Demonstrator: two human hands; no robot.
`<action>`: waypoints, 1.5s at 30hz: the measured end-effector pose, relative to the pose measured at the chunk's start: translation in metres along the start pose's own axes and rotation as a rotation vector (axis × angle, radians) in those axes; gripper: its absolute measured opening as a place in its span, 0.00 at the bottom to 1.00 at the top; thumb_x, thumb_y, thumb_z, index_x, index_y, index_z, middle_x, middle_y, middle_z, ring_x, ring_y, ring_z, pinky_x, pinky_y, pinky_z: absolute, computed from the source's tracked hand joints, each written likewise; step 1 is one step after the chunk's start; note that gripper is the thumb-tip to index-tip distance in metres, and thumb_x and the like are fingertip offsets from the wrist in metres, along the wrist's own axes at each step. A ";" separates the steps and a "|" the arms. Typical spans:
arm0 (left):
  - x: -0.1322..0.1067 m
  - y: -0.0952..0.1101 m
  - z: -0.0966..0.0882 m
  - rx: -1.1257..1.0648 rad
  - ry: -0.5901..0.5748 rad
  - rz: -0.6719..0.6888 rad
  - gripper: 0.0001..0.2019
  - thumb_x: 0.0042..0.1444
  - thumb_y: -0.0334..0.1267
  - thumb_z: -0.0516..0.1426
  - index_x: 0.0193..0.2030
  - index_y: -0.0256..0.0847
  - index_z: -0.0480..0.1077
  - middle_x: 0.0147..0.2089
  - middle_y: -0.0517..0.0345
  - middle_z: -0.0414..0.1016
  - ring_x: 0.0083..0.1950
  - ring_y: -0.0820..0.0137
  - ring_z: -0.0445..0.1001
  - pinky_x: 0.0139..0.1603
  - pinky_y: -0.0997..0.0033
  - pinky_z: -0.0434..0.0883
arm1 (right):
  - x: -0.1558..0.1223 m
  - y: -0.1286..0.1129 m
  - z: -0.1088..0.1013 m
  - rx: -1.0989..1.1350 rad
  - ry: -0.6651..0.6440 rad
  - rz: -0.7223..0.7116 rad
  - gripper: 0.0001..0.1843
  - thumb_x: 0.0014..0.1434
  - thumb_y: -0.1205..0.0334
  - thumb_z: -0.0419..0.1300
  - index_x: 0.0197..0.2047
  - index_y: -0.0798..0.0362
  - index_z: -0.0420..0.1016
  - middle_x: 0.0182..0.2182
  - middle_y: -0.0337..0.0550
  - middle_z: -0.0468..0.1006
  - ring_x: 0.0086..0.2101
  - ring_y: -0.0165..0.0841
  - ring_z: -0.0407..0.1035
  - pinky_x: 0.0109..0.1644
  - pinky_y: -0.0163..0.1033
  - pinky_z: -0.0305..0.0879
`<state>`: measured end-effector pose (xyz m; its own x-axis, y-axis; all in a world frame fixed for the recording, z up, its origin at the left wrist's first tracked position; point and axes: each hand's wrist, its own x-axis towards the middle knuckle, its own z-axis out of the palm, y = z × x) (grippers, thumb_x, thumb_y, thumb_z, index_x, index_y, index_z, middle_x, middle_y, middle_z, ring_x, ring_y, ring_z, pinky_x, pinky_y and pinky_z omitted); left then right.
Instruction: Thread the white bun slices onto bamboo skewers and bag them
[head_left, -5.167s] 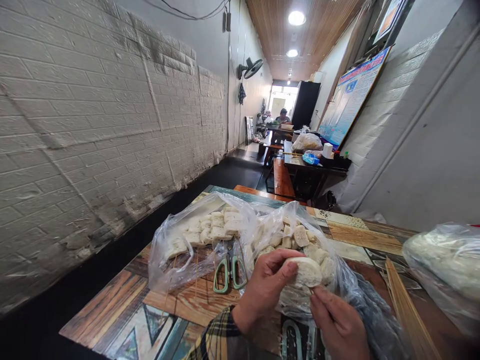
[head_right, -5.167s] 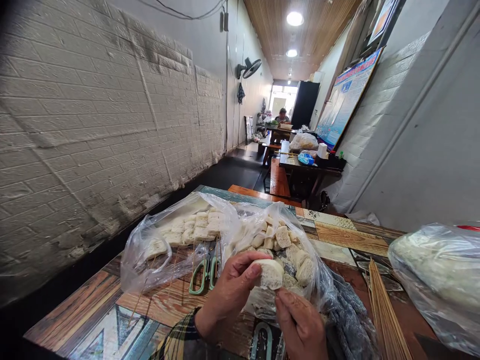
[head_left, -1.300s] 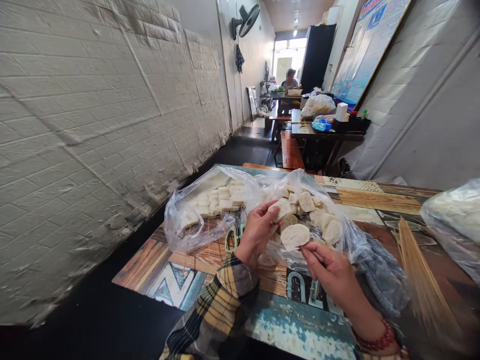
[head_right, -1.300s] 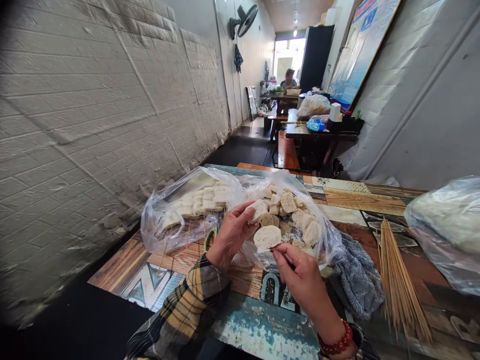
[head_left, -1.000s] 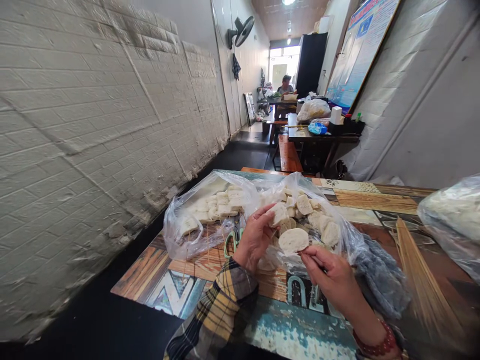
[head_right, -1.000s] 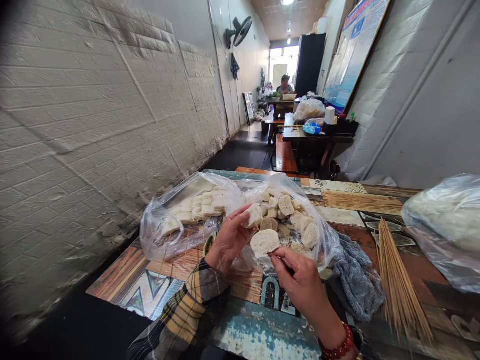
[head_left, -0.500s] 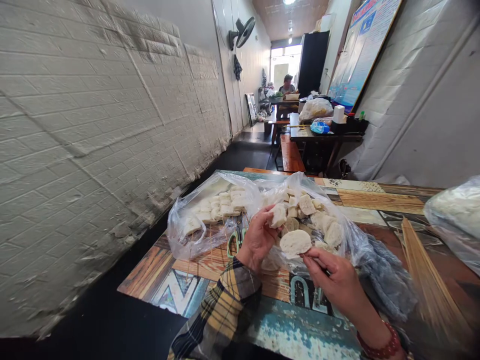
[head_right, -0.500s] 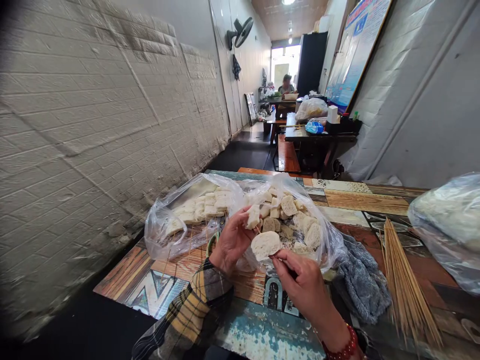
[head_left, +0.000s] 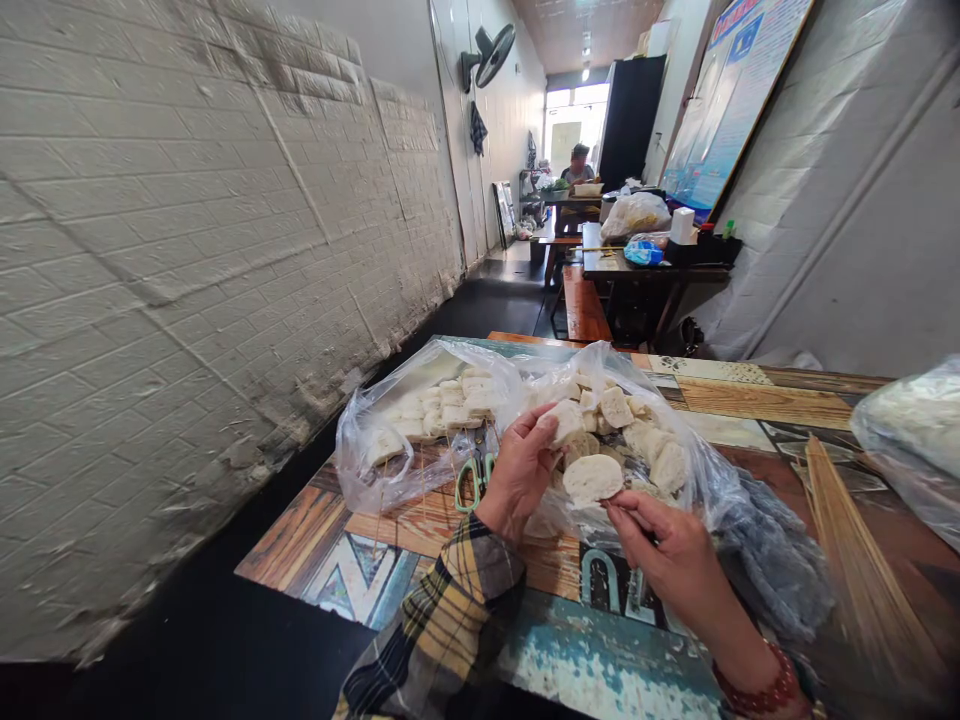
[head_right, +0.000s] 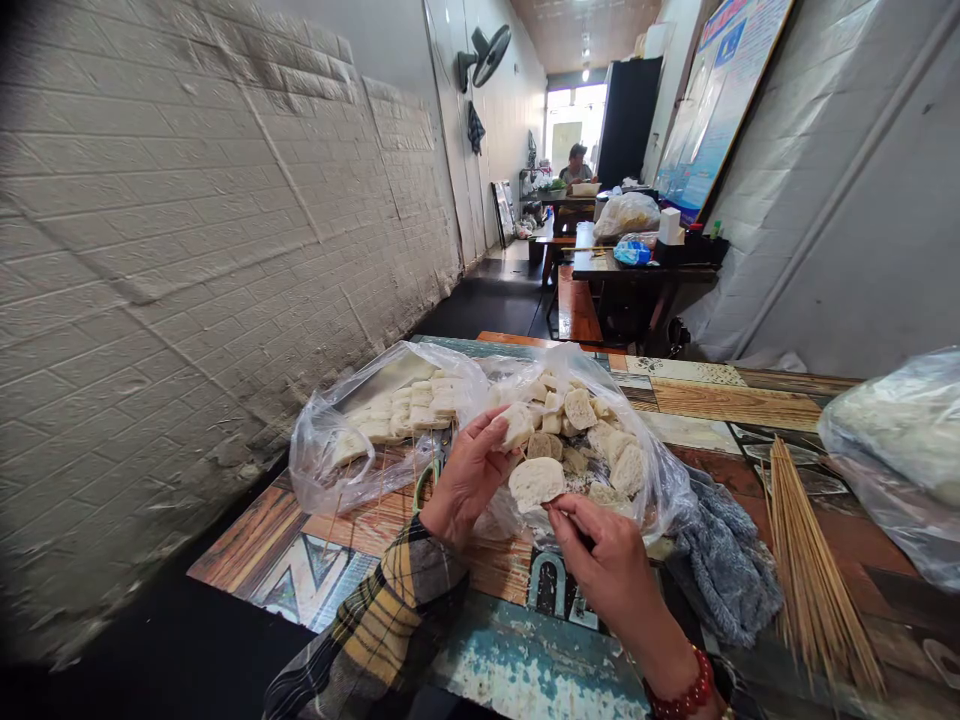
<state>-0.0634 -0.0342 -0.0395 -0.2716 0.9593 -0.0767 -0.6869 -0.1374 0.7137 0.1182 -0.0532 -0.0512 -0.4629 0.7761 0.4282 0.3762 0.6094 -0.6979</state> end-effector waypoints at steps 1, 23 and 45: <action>0.000 0.000 0.000 0.013 -0.003 0.008 0.19 0.41 0.37 0.71 0.41 0.37 0.76 0.41 0.55 0.79 0.35 0.75 0.74 0.31 0.78 0.69 | 0.000 0.001 0.000 0.003 -0.006 0.012 0.15 0.65 0.57 0.52 0.32 0.52 0.76 0.15 0.32 0.68 0.16 0.28 0.63 0.24 0.33 0.61; -0.005 0.002 0.003 0.119 -0.032 0.096 0.16 0.45 0.39 0.69 0.42 0.38 0.78 0.41 0.56 0.79 0.38 0.73 0.74 0.38 0.76 0.68 | -0.003 0.008 0.004 0.020 -0.019 0.118 0.17 0.65 0.53 0.52 0.33 0.52 0.76 0.20 0.36 0.74 0.21 0.30 0.69 0.25 0.33 0.62; -0.008 -0.013 0.004 0.183 -0.071 0.073 0.17 0.43 0.42 0.69 0.40 0.38 0.80 0.44 0.52 0.80 0.40 0.69 0.73 0.43 0.72 0.67 | -0.004 0.017 0.009 -0.044 0.048 0.086 0.18 0.66 0.52 0.51 0.31 0.51 0.76 0.24 0.40 0.80 0.25 0.32 0.73 0.28 0.34 0.65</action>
<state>-0.0493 -0.0394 -0.0448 -0.2636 0.9643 0.0250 -0.5316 -0.1668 0.8304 0.1189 -0.0471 -0.0701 -0.3892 0.8319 0.3955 0.4482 0.5461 -0.7077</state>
